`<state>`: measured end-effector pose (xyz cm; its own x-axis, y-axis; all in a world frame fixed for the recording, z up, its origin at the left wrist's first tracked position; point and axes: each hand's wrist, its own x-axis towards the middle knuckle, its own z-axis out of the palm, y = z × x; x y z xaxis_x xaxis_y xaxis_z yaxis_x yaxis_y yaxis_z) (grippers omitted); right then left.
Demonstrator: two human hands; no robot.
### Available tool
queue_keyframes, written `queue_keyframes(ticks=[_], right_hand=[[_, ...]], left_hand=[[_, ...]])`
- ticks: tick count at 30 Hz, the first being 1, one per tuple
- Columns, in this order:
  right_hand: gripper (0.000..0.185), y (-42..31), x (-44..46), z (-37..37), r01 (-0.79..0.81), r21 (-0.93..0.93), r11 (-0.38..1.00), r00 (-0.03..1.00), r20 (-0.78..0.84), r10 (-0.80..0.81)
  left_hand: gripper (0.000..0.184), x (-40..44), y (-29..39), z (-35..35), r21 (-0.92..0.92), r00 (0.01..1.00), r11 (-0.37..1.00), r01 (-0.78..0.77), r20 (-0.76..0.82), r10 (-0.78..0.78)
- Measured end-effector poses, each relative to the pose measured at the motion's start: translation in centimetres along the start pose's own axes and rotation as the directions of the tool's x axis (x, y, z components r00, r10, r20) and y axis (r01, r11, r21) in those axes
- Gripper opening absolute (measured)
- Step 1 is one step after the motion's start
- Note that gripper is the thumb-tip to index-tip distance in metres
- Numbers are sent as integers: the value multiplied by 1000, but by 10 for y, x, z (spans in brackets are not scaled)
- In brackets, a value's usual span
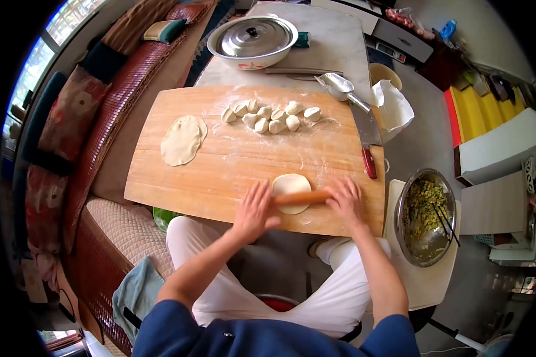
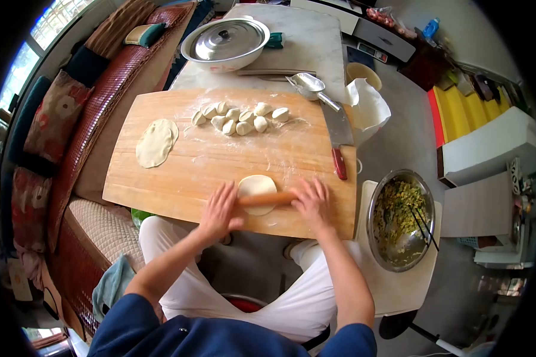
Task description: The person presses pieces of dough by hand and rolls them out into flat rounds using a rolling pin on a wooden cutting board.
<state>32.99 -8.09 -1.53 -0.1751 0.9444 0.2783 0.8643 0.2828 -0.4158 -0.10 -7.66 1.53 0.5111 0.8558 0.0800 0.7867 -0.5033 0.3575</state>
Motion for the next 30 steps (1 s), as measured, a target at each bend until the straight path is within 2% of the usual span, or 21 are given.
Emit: queue_keyframes(ticks=[2, 5, 6, 8, 11, 13, 15, 17, 19, 20, 22, 23, 24, 25, 26, 29, 30], right_hand=[[36, -23, -1, -19, 18, -59, 998, 998, 54, -14], [38, -33, 33, -15, 44, -112, 993, 997, 70, -36], [38, -31, 56, -10, 44, -118, 992, 997, 70, -36], [37, -23, 78, 0, 25, -110, 994, 998, 61, -18], [37, 4, 72, 11, -12, -84, 996, 999, 38, 15], [39, 17, 38, 12, -5, -71, 997, 998, 54, 9], [41, 2, 10, -2, 55, -73, 996, 997, 66, -50], [44, -6, 8, -10, 106, -94, 990, 994, 47, -102], [48, -18, 30, -11, 142, -130, 981, 990, -7, -144], [49, -25, 49, -14, 148, -123, 981, 989, -4, -149], [48, -18, 74, -4, 51, -87, 995, 994, 99, -42], [47, -16, 77, 0, -5, -73, 997, 989, 148, 16], [47, -13, 76, -2, 58, -111, 992, 995, 82, -49], [46, -9, 72, -5, -18, -68, 998, 1000, 10, 18], [45, -6, 62, -8, -91, -18, 996, 994, -54, 89], [40, 12, 22, -8, -275, 99, 956, 919, -266, 292], [38, 15, 11, -9, -327, 137, 935, 873, -334, 355]], left_hand=[[103, -35, 16, -12, -21, 994, 999, -25, 108, 27], [100, -2, -18, 5, 46, 996, 996, 78, -39, -76], [95, 21, -27, 2, 35, 979, 983, 178, -104, -174], [90, 66, -52, 6, -11, 942, 967, 256, -221, -252], [89, 77, -31, -13, -1, 955, 969, 248, -169, -245], [90, 39, -9, -12, -105, 990, 991, 78, -113, -90], [100, -10, 20, -11, -65, 999, 998, 2, 53, 1], [102, -23, 21, -13, -7, 996, 1000, -7, 90, 8], [98, 9, 0, -5, 63, 992, 990, 127, 18, -128], [94, 31, -14, -4, 48, 983, 984, 173, -74, -170], [88, 73, -43, 2, 49, 950, 971, 234, -223, -217], [86, 83, -45, -3, 21, 936, 964, 266, -245, -253], [84, 94, -44, -7, -9, 921, 956, 293, -267, -285], [83, 101, -43, -11, -41, 904, 947, 319, -287, -316], [84, 99, -39, -12, -104, 877, 969, 223, -413, -246], [90, 82, -15, -8, -121, 922, 922, 368, -85, -379], [88, 79, -4, -14, -69, 933, 931, 358, -21, -360]])
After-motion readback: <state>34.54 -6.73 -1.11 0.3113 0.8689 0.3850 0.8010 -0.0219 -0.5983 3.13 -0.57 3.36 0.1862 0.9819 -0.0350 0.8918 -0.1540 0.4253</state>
